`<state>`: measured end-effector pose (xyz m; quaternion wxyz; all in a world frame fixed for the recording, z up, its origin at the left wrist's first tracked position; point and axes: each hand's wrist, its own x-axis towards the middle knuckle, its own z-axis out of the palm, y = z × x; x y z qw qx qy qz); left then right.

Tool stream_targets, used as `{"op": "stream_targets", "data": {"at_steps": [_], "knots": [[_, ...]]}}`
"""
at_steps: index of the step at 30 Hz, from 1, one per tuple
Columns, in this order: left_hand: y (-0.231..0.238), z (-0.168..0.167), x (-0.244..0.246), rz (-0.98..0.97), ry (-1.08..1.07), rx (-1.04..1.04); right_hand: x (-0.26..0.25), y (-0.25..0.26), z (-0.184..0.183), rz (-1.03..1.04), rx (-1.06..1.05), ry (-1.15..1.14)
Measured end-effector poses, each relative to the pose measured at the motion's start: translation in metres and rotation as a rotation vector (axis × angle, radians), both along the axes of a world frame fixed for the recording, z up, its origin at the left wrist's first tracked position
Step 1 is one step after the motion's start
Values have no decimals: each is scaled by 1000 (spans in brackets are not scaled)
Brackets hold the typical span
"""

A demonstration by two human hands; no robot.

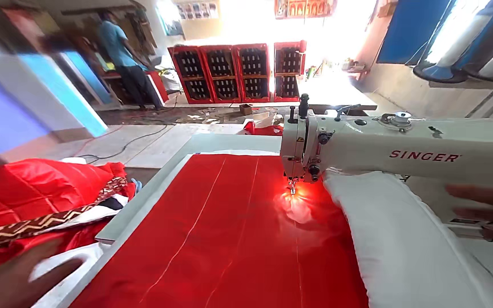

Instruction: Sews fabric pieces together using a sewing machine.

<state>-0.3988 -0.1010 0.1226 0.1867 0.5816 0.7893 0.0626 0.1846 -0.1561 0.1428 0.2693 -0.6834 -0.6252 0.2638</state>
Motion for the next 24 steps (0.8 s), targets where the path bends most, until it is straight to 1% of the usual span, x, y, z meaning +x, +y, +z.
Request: {"op": "stream_targets", "data": {"at_steps": [1,2,4,5,7,8,10,12,14,16,18,21,24], "knots": [[20,-3,7,-145,-61,79,-4,17,-1,89,57,-98],[35,-2,34,-260,-110,94,-10,33,-2,199,102,-217],[53,1,108,-476,-126,-14,-25,65,-10,379,179,-408],[57,-1,147,-586,-108,-93,-35,78,-12,436,132,-444],[62,-10,215,-792,-47,-240,-56,92,-12,509,-57,-450],[64,-17,241,-866,-25,-298,-63,96,-15,537,-118,-475],[68,-44,275,-978,-37,-323,-71,95,-24,586,-195,-574],[65,-80,289,-1051,-38,-319,-75,88,-40,649,-285,-685],[52,-111,289,-1068,-18,-278,-77,79,-60,694,-376,-758],[43,-130,283,-1058,-7,-180,-77,74,-75,704,-438,-806],[42,-131,278,-1021,20,-152,-77,76,-77,698,-474,-824],[46,-127,268,-950,59,-196,-78,81,-75,718,-507,-819],[48,-134,253,-934,97,-97,-78,85,-76,737,-529,-825]]}}
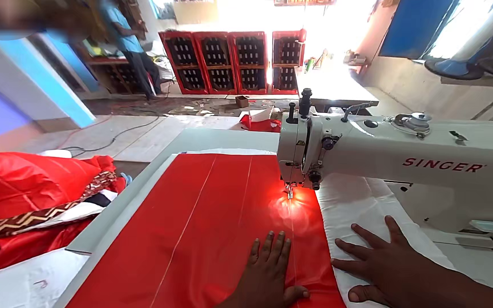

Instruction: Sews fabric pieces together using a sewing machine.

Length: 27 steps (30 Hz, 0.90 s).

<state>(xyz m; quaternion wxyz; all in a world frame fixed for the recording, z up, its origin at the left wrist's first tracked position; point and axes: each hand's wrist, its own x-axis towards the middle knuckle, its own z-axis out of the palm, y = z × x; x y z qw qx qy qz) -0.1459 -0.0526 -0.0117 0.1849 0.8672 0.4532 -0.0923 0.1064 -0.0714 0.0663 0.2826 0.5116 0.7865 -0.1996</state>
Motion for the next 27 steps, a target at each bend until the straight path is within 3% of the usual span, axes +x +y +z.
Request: {"op": "stream_targets", "data": {"at_steps": [3,9,27], "knots": [[0,-5,-3,-8,-8,65,2,2,-3,7,23,17],[29,3,2,-17,56,-29,4,24,3,-30,50,37],[107,2,12,-31,50,-30,20,88,-13,-100,160,97]]}}
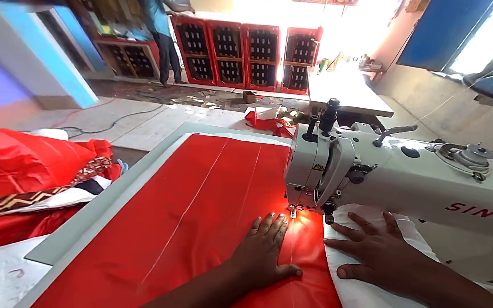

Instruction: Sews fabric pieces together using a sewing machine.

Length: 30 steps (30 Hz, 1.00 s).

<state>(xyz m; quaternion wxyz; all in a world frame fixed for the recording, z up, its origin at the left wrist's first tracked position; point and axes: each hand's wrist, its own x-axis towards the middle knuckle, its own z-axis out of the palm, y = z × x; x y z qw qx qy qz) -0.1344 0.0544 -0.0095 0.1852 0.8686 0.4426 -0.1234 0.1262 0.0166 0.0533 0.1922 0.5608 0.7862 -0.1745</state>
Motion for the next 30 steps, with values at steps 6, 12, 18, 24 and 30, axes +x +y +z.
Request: {"op": "stream_targets", "data": {"at_steps": [6,12,18,24,30], "knots": [[27,-1,3,2,-13,0,2,22,0,-43,-17,40],[50,-3,7,-2,-44,42,11,45,-6,-90,-24,85],[72,0,12,-31,-21,71,13,62,2,-262,-187,358],[83,1,19,-17,-21,118,20,73,-10,-249,-65,519],[85,-8,18,-3,-63,149,25,58,-8,-280,66,382]]}}
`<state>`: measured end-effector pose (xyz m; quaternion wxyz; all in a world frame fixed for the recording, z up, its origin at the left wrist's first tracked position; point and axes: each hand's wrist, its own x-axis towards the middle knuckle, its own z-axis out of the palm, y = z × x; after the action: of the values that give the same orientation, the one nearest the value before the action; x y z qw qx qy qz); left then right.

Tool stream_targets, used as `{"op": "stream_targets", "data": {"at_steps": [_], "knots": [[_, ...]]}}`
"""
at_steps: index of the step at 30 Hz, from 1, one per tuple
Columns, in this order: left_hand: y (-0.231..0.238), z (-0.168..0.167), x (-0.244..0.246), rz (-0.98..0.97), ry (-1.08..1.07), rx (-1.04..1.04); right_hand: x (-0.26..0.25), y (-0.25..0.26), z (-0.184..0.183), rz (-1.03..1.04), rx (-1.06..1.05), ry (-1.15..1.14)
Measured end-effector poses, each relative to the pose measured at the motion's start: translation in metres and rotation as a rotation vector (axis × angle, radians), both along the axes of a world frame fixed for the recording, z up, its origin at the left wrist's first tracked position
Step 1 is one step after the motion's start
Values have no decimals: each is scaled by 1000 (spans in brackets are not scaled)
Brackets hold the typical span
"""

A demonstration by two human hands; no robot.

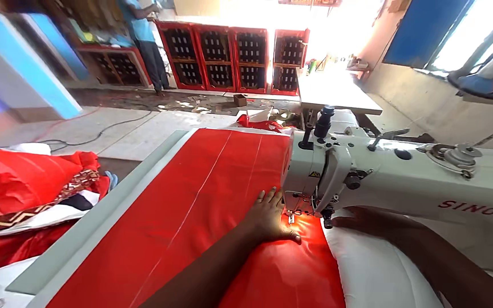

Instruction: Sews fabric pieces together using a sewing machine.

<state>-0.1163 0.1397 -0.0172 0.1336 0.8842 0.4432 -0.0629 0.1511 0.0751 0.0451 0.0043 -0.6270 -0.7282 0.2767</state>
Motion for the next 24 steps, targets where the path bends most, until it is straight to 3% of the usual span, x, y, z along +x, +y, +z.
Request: {"op": "stream_targets", "data": {"at_steps": [2,4,6,8,11,15,19,22,24], "knots": [[0,-2,0,-7,-14,24,-3,-34,5,-71,221,-114],[0,-2,1,-6,-30,35,9,-69,-17,-85,714,-59],[-1,0,-2,-8,-50,25,25,-102,-40,-235,1100,57],[-2,0,-5,-38,-89,55,51,-140,-62,-473,1247,-11],[-2,-6,-5,-93,-115,144,105,-196,-95,-836,1096,-272],[-3,-18,-4,-75,-129,318,164,-242,-118,-1184,699,-340],[-3,-22,-22,-64,-168,443,194,-243,-120,-1175,647,-325],[-19,12,-55,75,-154,146,220,-232,-114,-1158,596,-222],[-28,24,-91,129,-137,88,237,-224,-111,-1182,582,-120]]}}
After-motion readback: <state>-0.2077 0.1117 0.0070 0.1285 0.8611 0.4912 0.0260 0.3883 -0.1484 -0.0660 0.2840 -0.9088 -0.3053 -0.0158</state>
